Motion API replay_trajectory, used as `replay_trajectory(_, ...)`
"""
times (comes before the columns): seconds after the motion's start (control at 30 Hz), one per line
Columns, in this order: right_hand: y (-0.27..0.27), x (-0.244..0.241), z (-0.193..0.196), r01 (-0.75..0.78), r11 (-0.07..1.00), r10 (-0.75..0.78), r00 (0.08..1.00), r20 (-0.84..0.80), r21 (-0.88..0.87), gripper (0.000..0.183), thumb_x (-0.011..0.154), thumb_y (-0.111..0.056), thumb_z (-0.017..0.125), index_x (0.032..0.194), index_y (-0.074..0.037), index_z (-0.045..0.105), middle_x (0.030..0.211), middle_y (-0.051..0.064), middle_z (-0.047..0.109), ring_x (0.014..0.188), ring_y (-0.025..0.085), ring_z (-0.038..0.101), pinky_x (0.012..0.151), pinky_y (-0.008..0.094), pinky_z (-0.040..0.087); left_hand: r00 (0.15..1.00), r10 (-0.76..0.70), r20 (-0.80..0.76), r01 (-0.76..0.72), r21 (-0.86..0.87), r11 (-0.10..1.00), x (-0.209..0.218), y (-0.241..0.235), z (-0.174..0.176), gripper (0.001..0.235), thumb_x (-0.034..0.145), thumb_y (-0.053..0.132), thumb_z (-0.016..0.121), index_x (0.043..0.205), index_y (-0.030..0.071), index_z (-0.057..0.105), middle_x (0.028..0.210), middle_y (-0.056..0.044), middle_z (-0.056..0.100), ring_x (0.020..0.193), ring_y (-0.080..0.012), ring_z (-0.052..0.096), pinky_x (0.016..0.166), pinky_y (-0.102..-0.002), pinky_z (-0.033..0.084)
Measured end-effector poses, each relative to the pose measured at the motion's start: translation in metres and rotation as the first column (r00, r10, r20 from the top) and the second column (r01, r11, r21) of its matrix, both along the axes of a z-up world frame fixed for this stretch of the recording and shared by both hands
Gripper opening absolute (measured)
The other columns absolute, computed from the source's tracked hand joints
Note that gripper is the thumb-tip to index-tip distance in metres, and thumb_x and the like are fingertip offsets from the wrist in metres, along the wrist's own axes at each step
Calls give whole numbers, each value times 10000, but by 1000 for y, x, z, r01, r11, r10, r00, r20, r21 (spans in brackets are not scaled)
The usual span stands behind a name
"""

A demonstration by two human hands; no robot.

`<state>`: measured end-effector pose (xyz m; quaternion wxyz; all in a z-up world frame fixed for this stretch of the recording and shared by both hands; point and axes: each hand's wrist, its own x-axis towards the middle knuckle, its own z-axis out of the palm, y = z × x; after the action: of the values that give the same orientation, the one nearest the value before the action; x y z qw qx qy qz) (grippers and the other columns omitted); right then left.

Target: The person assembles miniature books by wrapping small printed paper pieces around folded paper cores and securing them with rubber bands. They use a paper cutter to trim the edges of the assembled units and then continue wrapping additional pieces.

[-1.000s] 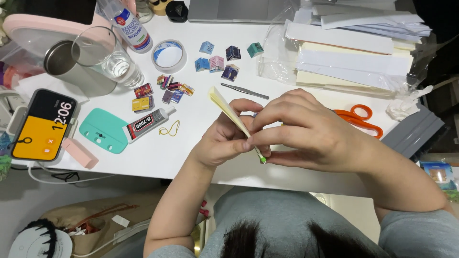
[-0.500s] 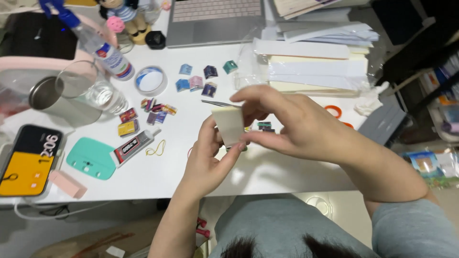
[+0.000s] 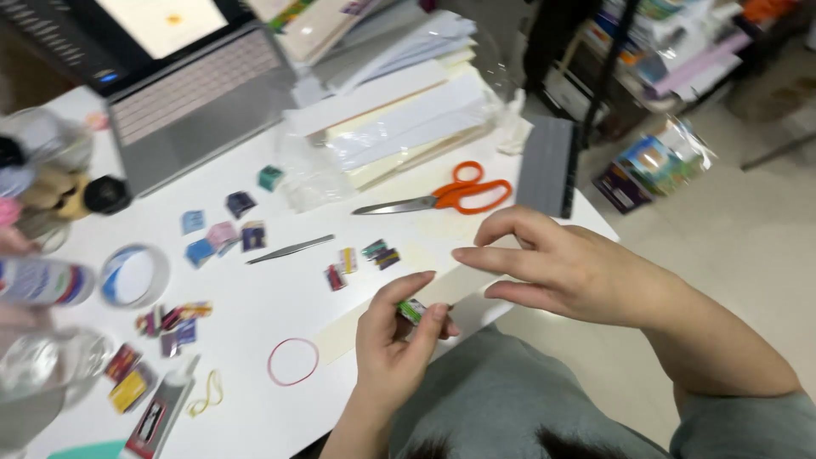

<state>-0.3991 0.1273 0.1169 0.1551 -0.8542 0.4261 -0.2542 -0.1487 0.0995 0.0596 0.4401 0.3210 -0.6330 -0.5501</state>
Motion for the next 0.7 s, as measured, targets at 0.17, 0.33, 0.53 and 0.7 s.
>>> replay_trajectory(0.17, 45, -28, -16, 287, 924, -315, 946, -80, -251, 387, 951, -257, 735, 1302, -127, 638, 1200, 60, 668, 984, 227, 684, 802, 372, 539, 964, -243, 112, 233, 92, 968, -33, -3, 5, 429, 833, 118, 811, 1234, 106, 658, 902, -61, 763, 722, -124, 808, 628, -200, 525)
replay_trajectory(0.33, 81, -66, -29, 424, 899, -409, 902, 139, -107, 389, 893, -252, 790, 1248, -134, 686, 1129, 32, 690, 963, 186, 684, 879, 345, 515, 887, -447, -114, 452, 14, 892, -83, 6, -24, 647, 750, 58, 903, 1311, 89, 584, 1204, -173, 704, 903, -278, 819, 873, -326, 678)
replay_trajectory(0.53, 120, -136, -41, 479, 875, -456, 864, 216, -68, 425, 846, -238, 844, 1222, -131, 678, 1121, 43, 689, 980, 187, 685, 880, 335, 504, 907, -403, -123, 348, -322, 881, -185, 18, -28, 482, 820, 369, 857, 1205, 139, 679, 1161, -67, 638, 1062, -195, 660, 958, -305, 544)
replay_trajectory(0.7, 166, -210, -60, 583, 808, -566, 808, 163, -85, 525, 809, -371, 846, 1249, -136, 682, 1157, 5, 704, 1088, 189, 652, 1079, 394, 422, 862, -501, -75, 456, -315, 832, -278, 54, -19, 488, 822, 276, 857, 1237, 107, 664, 1276, -107, 712, 1225, -267, 706, 1123, -393, 575)
